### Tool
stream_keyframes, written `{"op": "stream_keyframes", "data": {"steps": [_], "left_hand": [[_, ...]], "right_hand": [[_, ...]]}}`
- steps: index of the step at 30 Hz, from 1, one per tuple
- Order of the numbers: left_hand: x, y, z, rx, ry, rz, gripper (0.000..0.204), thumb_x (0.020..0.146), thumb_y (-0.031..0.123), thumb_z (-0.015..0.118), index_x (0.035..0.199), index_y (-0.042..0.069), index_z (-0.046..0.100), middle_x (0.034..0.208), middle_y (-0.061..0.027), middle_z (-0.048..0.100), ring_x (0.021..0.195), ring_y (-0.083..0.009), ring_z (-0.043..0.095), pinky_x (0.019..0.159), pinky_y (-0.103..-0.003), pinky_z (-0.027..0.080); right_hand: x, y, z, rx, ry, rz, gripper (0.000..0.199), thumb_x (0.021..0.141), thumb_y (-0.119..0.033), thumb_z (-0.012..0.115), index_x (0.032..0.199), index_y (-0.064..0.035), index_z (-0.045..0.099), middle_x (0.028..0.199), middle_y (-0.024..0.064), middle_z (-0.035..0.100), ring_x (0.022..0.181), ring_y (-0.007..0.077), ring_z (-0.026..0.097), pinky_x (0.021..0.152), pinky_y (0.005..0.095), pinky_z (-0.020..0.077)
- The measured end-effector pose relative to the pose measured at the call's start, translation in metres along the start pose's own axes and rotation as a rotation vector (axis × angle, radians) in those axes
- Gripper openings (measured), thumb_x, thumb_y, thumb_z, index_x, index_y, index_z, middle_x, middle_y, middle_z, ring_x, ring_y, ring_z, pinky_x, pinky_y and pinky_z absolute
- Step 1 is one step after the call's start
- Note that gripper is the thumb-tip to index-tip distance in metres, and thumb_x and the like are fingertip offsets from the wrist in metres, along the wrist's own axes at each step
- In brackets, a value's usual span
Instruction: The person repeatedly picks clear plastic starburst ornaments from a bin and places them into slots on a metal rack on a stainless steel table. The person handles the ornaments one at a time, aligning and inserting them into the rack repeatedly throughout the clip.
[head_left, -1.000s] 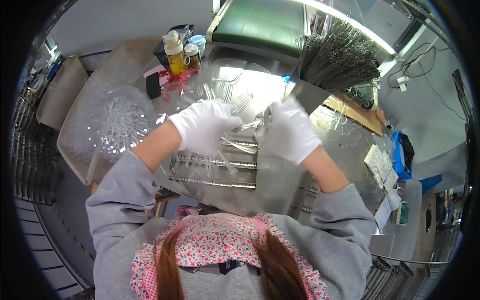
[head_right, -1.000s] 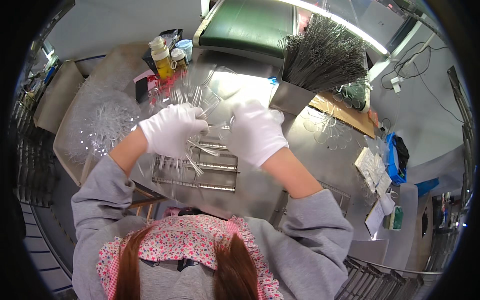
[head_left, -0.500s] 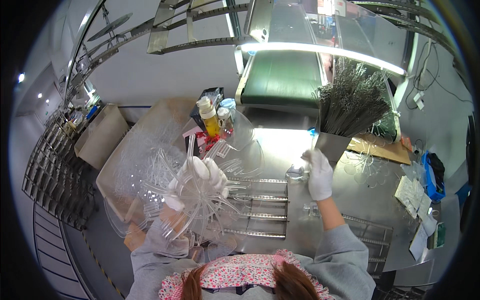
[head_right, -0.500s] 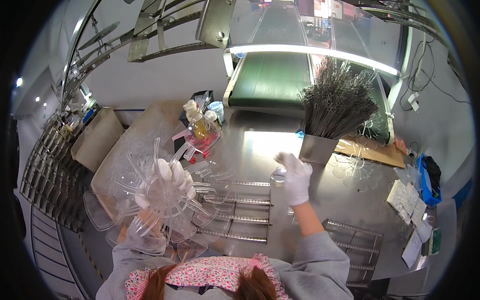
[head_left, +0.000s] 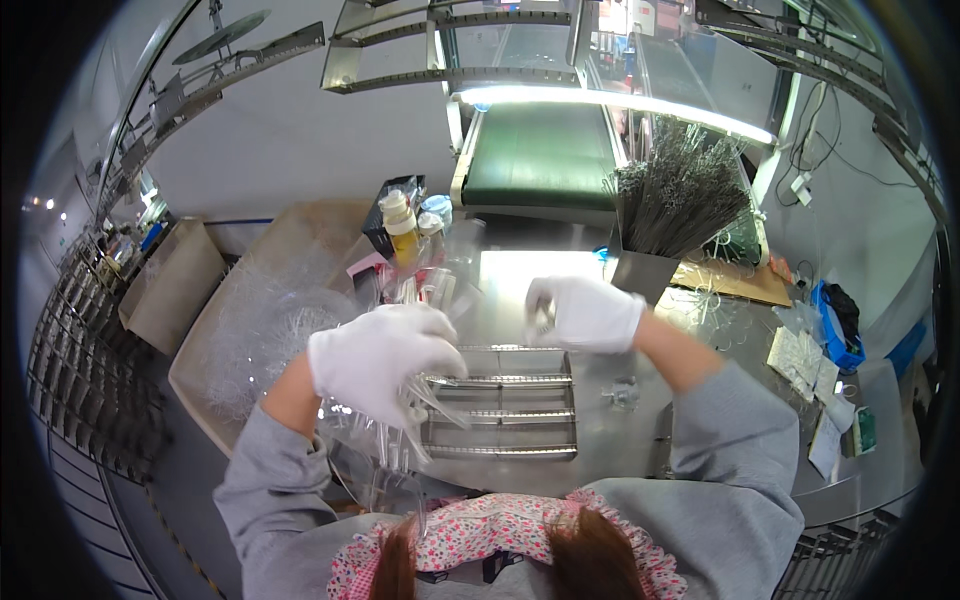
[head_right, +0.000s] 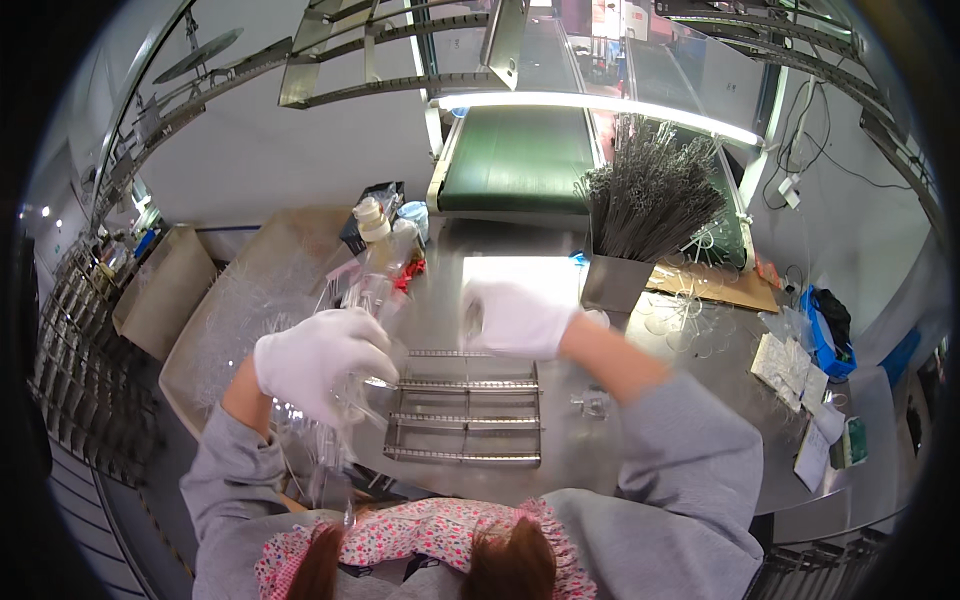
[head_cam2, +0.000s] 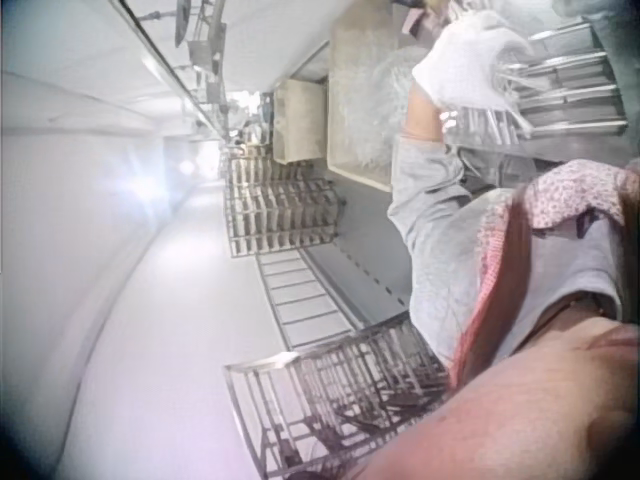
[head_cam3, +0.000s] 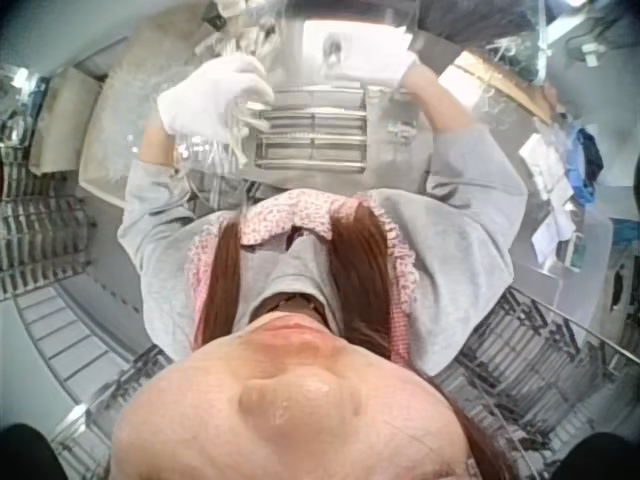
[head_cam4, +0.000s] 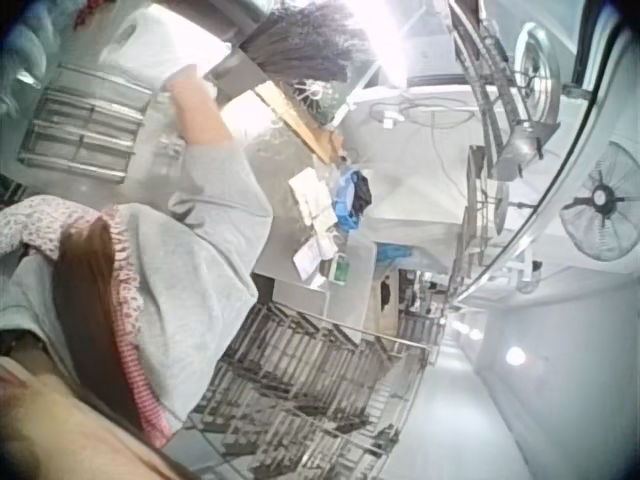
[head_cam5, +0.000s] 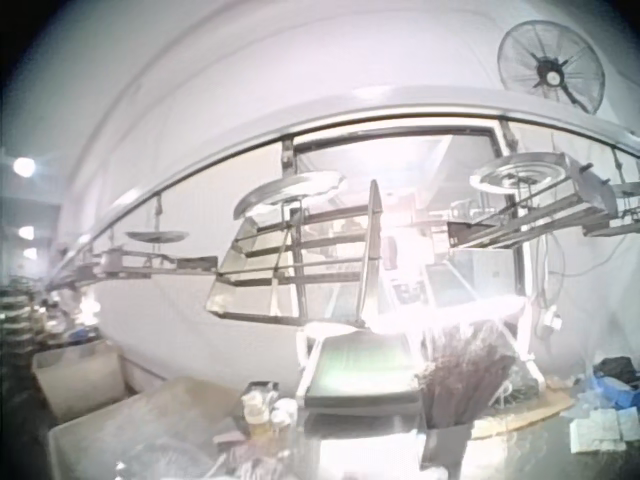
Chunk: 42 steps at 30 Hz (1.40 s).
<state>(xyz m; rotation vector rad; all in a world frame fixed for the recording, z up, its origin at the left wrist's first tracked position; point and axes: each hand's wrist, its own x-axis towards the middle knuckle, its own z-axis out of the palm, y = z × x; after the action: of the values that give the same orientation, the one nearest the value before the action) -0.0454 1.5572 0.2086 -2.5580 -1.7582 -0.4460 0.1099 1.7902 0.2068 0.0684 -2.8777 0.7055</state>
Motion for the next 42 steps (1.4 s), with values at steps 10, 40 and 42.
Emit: {"op": "stream_keyframes", "data": {"steps": [10,40,42], "left_hand": [[0.000,-0.004,0.034,-0.719,0.120,0.310,0.059,0.057,0.025,0.093,0.108,0.010,0.066,0.103,-0.0109,0.060,0.089,-0.0301,0.061,0.075,-0.043,0.051],[-0.022,-0.008,0.025,-1.426,0.848,0.388,0.106,0.058,0.030,0.095,0.145,0.006,0.040,0.142,-0.0236,0.045,0.097,-0.0219,0.057,0.078,-0.038,0.052],[-0.020,-0.007,0.040,-1.290,0.898,0.292,0.105,0.058,0.030,0.096,0.144,0.006,0.040,0.143,-0.0235,0.044,0.100,-0.0225,0.057,0.078,-0.037,0.052]], "right_hand": [[0.045,-0.004,0.040,-0.185,0.151,-0.096,0.050,0.079,-0.030,0.077,0.117,-0.0008,0.063,0.107,0.0207,0.063,0.090,0.0401,0.066,0.081,0.0451,0.0547],[-0.004,0.000,0.128,0.914,0.197,0.155,0.066,0.084,-0.024,0.081,0.140,-0.0033,0.053,0.117,0.0078,0.063,0.102,0.0118,0.059,0.092,0.0287,0.0521],[-0.001,-0.013,0.147,0.627,0.354,0.085,0.069,0.079,-0.032,0.085,0.135,-0.0019,0.056,0.119,0.0201,0.064,0.111,0.0281,0.064,0.098,0.0357,0.0515]]}}
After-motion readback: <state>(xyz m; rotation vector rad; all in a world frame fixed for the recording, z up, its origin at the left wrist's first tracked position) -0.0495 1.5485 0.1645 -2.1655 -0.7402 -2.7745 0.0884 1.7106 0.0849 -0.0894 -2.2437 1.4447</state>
